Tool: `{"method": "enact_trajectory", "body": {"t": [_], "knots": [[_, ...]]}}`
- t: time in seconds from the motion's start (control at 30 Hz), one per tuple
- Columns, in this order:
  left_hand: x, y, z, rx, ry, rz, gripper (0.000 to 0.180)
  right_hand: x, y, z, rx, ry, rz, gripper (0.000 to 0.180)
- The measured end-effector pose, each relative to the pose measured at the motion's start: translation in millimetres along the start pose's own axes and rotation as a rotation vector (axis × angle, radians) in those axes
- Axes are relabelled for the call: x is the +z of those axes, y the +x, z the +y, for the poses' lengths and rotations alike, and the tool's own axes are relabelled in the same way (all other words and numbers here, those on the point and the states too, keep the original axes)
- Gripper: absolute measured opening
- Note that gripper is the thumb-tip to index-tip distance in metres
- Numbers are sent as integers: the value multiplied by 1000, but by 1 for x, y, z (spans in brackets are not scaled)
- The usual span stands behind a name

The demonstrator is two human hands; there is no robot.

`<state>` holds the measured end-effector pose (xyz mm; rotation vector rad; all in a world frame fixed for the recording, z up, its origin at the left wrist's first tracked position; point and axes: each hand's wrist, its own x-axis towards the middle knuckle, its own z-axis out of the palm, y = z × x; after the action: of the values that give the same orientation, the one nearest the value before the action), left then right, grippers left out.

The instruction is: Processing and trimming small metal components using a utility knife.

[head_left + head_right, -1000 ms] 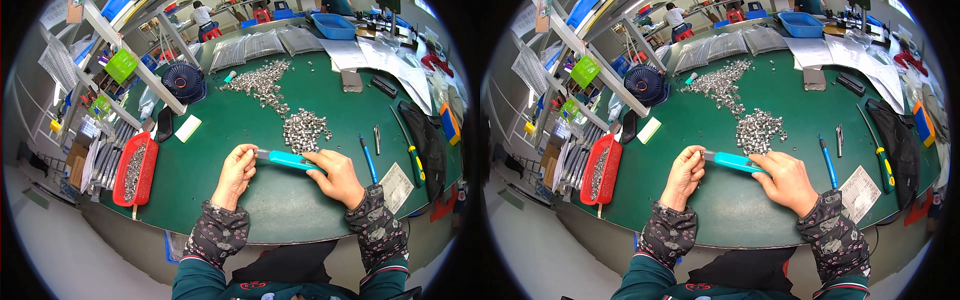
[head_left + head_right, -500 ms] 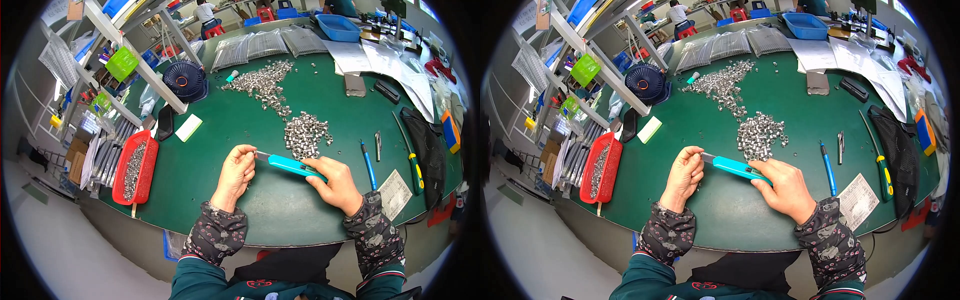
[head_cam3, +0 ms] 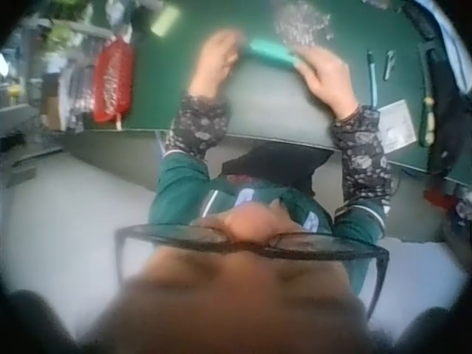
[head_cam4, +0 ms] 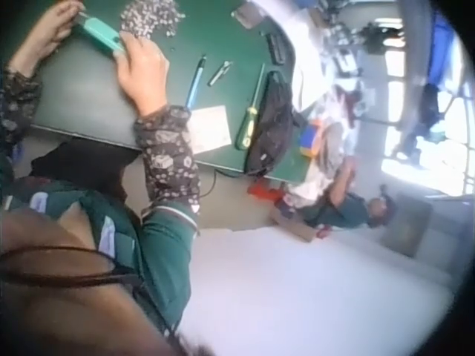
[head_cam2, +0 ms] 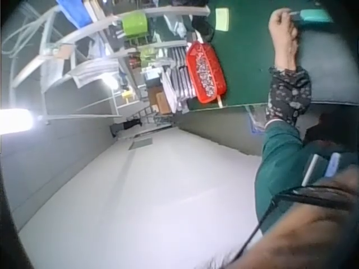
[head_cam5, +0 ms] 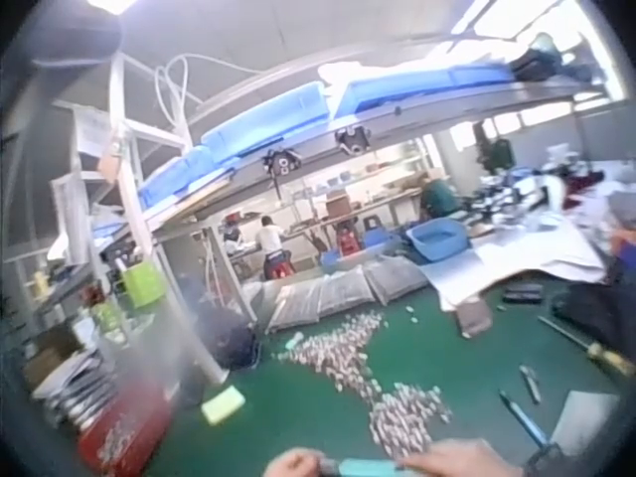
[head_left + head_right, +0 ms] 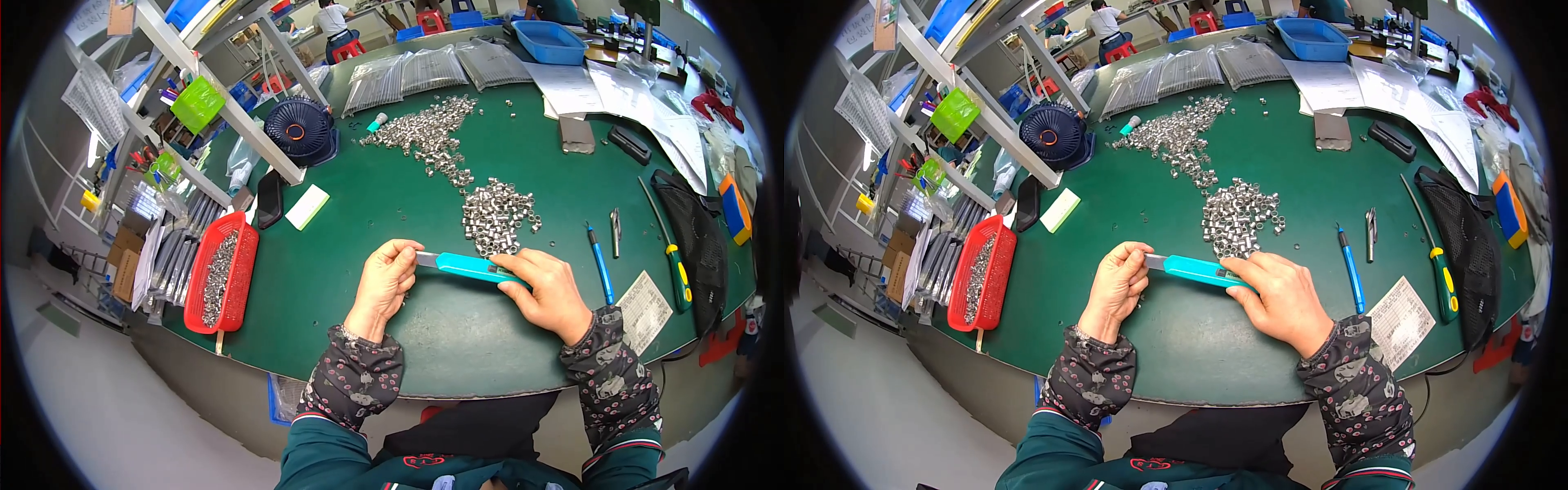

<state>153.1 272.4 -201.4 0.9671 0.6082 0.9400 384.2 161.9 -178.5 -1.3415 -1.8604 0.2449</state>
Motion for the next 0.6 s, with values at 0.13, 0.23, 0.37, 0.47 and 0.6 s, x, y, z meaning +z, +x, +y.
{"method": "enact_trajectory", "body": {"t": [0.13,0.23,0.37,0.47,0.6], "knots": [[2,0,2,-32,8,14,16,0,1,-2,-140,-148,99,37],[5,-2,2,-51,32,56,19,-3,4,-1,-199,-201,210,40],[6,-3,5,-41,-36,20,20,-6,6,3,-172,-141,365,41],[14,-2,7,-50,-78,53,15,-5,6,6,-147,-108,404,40],[19,8,2,-82,164,33,12,-5,8,4,-159,-66,453,39]]}}
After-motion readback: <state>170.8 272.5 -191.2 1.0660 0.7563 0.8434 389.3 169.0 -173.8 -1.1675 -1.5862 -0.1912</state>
